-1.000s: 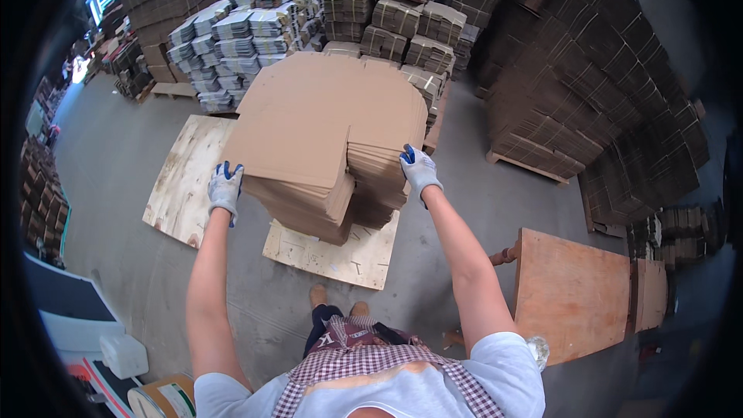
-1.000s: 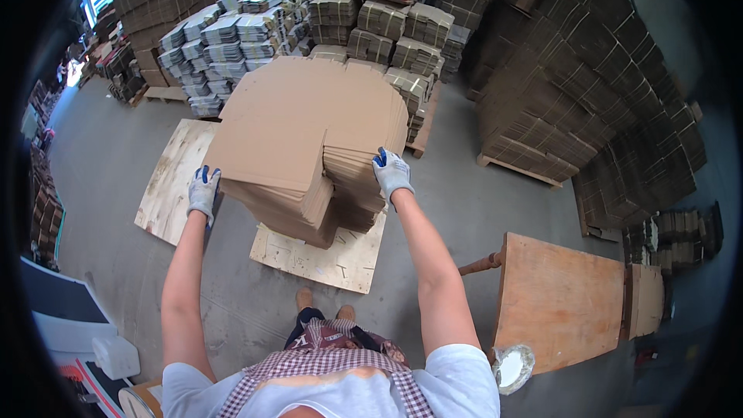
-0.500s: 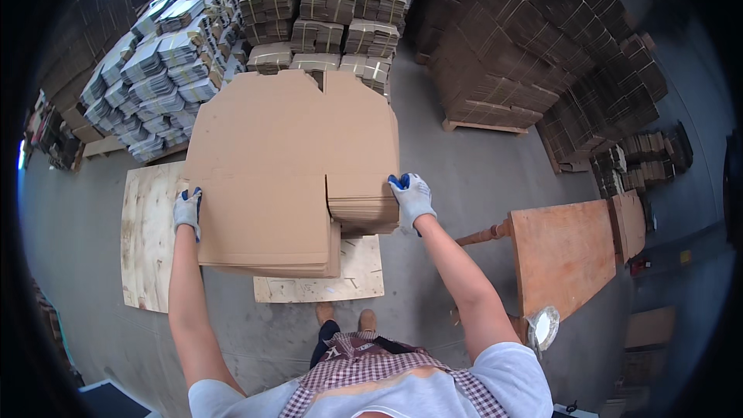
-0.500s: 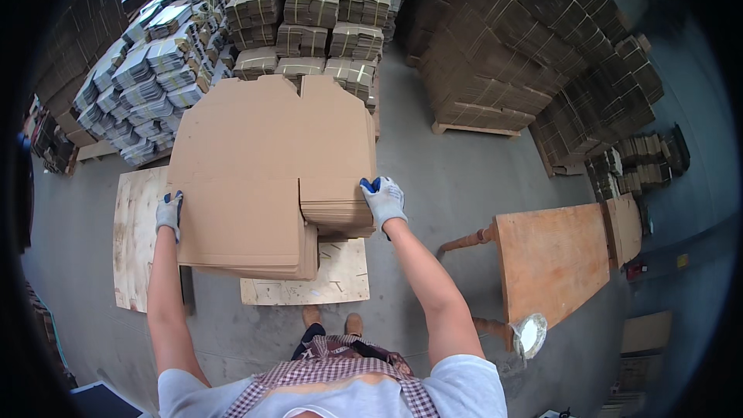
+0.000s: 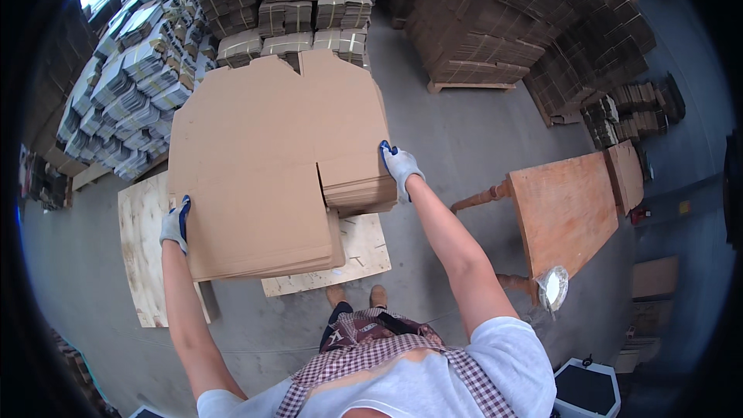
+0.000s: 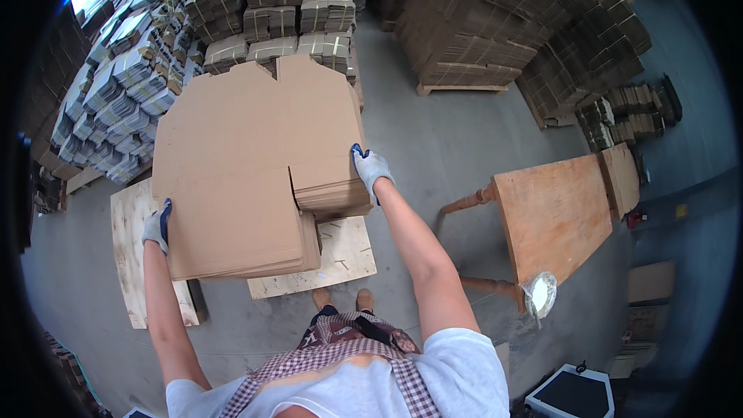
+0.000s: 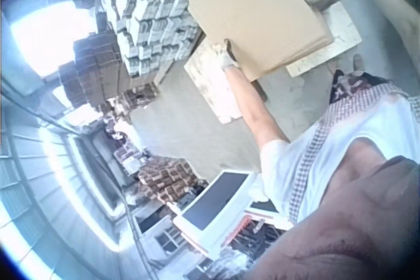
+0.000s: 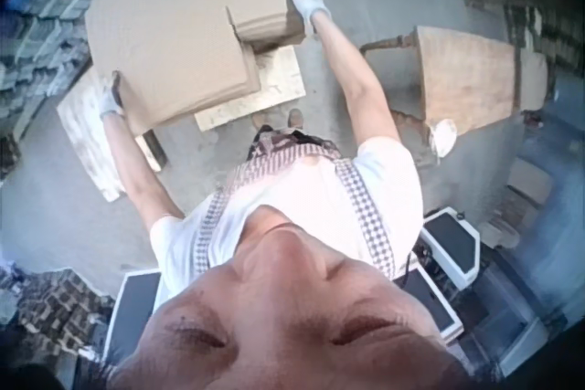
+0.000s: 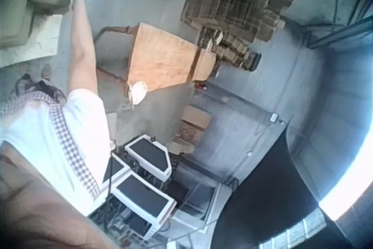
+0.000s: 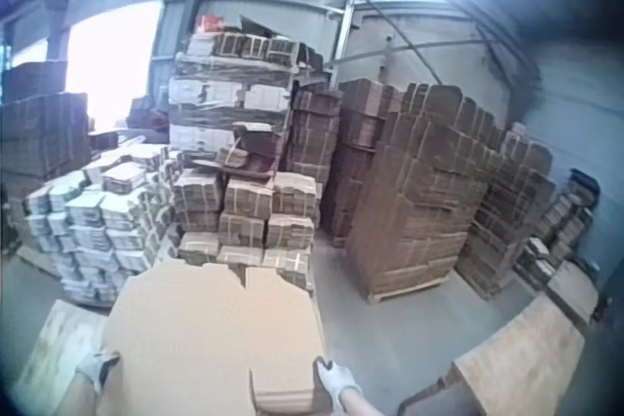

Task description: The person aligns a stack of flat cardboard sheets on a wooden table, then lifts and moves the stack to a nearby wooden pallet. The person continues to align and stack additional cardboard sheets on the pallet.

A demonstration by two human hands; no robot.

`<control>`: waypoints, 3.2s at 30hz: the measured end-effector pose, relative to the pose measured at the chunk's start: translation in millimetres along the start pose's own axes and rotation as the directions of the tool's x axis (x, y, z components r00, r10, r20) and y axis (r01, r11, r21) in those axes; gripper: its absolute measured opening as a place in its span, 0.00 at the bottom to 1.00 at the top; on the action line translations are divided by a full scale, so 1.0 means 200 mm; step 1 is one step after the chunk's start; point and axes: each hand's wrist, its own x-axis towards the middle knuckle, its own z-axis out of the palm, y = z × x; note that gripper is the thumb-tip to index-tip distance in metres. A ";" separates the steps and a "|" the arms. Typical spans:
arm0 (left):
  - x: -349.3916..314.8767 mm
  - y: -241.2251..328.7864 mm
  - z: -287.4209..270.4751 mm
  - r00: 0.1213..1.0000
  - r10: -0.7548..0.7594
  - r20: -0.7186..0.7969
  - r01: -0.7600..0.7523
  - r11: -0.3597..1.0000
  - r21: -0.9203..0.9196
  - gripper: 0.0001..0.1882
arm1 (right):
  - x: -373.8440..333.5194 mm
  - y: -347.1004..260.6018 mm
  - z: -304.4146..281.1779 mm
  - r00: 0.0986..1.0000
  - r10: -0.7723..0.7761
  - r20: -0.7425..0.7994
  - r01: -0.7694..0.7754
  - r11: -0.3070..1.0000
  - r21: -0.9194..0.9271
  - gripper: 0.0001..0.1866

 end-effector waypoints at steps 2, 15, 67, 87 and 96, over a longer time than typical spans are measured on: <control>-0.07 0.02 -0.16 0.993 0.099 -0.069 -0.106 0.990 -0.096 0.22 | 0.02 0.01 0.01 1.000 -0.004 0.013 0.003 0.999 0.051 0.40; -0.94 0.52 -0.40 0.885 0.105 0.454 0.454 0.029 -0.890 0.32 | -0.05 0.22 -0.31 0.904 0.043 0.425 -0.202 0.919 0.338 0.39; 0.24 7.45 1.49 -0.326 0.694 0.641 -0.606 0.368 -0.706 0.24 | 0.03 2.54 -0.77 -0.265 0.902 0.340 0.163 -0.306 0.938 0.41; 0.29 7.77 2.28 -0.091 0.564 0.821 -0.914 0.280 -0.294 0.31 | -0.85 2.84 -0.41 -0.435 0.755 0.490 0.889 0.273 0.367 0.22; -0.11 8.12 2.17 -0.250 0.450 0.857 -0.851 0.320 -0.416 0.26 | -0.76 2.89 -0.59 -0.622 0.458 0.635 0.775 0.244 0.583 0.07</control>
